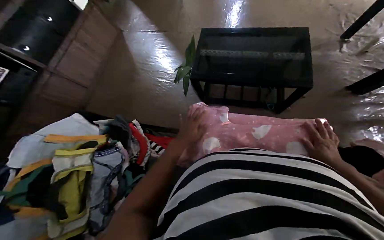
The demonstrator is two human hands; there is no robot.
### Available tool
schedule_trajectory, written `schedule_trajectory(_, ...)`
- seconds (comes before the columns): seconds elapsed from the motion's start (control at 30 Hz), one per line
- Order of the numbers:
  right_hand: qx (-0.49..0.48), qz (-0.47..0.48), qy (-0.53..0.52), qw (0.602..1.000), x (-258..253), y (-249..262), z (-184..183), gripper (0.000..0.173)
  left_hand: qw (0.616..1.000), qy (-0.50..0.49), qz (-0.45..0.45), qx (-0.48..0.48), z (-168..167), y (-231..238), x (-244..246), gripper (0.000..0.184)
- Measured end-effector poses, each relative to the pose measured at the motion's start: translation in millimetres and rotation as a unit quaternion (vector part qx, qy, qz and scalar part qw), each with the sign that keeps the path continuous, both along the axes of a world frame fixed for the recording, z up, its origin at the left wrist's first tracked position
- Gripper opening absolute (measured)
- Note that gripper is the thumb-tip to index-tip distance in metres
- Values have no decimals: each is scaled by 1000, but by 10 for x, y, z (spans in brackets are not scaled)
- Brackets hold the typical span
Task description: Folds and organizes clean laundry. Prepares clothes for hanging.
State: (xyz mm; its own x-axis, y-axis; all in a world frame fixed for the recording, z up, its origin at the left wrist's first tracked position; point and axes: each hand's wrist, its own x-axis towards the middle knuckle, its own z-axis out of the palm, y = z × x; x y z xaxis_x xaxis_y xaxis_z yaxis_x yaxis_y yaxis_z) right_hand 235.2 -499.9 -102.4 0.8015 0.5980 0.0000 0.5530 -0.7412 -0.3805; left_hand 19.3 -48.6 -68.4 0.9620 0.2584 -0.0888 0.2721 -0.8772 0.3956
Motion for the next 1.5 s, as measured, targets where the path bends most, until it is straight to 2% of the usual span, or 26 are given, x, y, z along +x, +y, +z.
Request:
schedule_trajectory(0.03,3,1,-10,1000,-5,10,-6,79,1000,9,-19,0,91,67,155,54)
schedule_trajectory(0.13,13,-12,-29,999,-21,25,-21,76,987,129,-83,-40,335,253,753,46)
schedule_trajectory(0.2,16,-24,-30,999,-11,2,-55,76,976,165,-119,-73,208,413,1087,47)
schedule_trajectory(0.3,23,-29,-31,999,15,-25,-103,75,956,255,-119,-79,21,552,1425,60)
schedule_trajectory(0.4,31,-32,-22,999,14,-36,-118,72,946,297,-121,-46,-63,579,1567,63)
schedule_trajectory(0.5,38,-31,-22,999,33,-49,-141,70,941,308,-134,-45,-75,585,1578,59)
schedule_trajectory(0.6,38,-33,-17,999,41,-32,-129,69,953,249,-168,-38,-113,644,1522,47)
schedule_trajectory(0.7,36,-31,-7,999,36,-29,-114,69,979,131,-150,-39,179,508,1295,34)
schedule_trajectory(0.77,40,-31,-5,999,34,-31,-104,69,983,-28,-180,-1,378,372,958,25)
schedule_trajectory(0.83,42,-33,-3,999,33,-35,-107,69,963,-165,-207,58,456,202,503,23)
schedule_trajectory(0.87,43,-32,-2,999,30,-36,-105,69,954,-197,-213,80,431,106,249,26)
schedule_trajectory(0.93,41,-29,2,999,29,-31,-92,68,957,-184,-211,78,268,-81,-253,24)
schedule_trajectory(1.0,34,-27,3,999,27,-26,-68,69,965,-169,-192,59,-21,-182,-638,21)
schedule_trajectory(1.07,13,-21,12,1000,50,-3,19,71,973,-184,-139,30,-168,-210,-843,24)
schedule_trajectory(1.17,-53,-30,63,996,230,132,358,59,985,-165,-24,-46,1,-117,-812,42)
schedule_trajectory(1.2,-72,-47,92,992,361,210,482,53,987,-144,17,-72,79,-23,-703,44)
schedule_trajectory(1.27,-101,-80,158,979,710,326,589,54,983,-70,108,-135,247,218,-357,40)
schedule_trajectory(1.37,-88,-95,232,964,1281,364,422,63,943,36,221,-246,329,609,281,46)
schedule_trajectory(1.43,-78,-91,304,945,1531,427,324,54,916,115,250,-293,196,882,659,54)
schedule_trajectory(1.5,-99,-99,377,916,1682,487,164,44,904,189,241,-299,-4,1068,978,58)
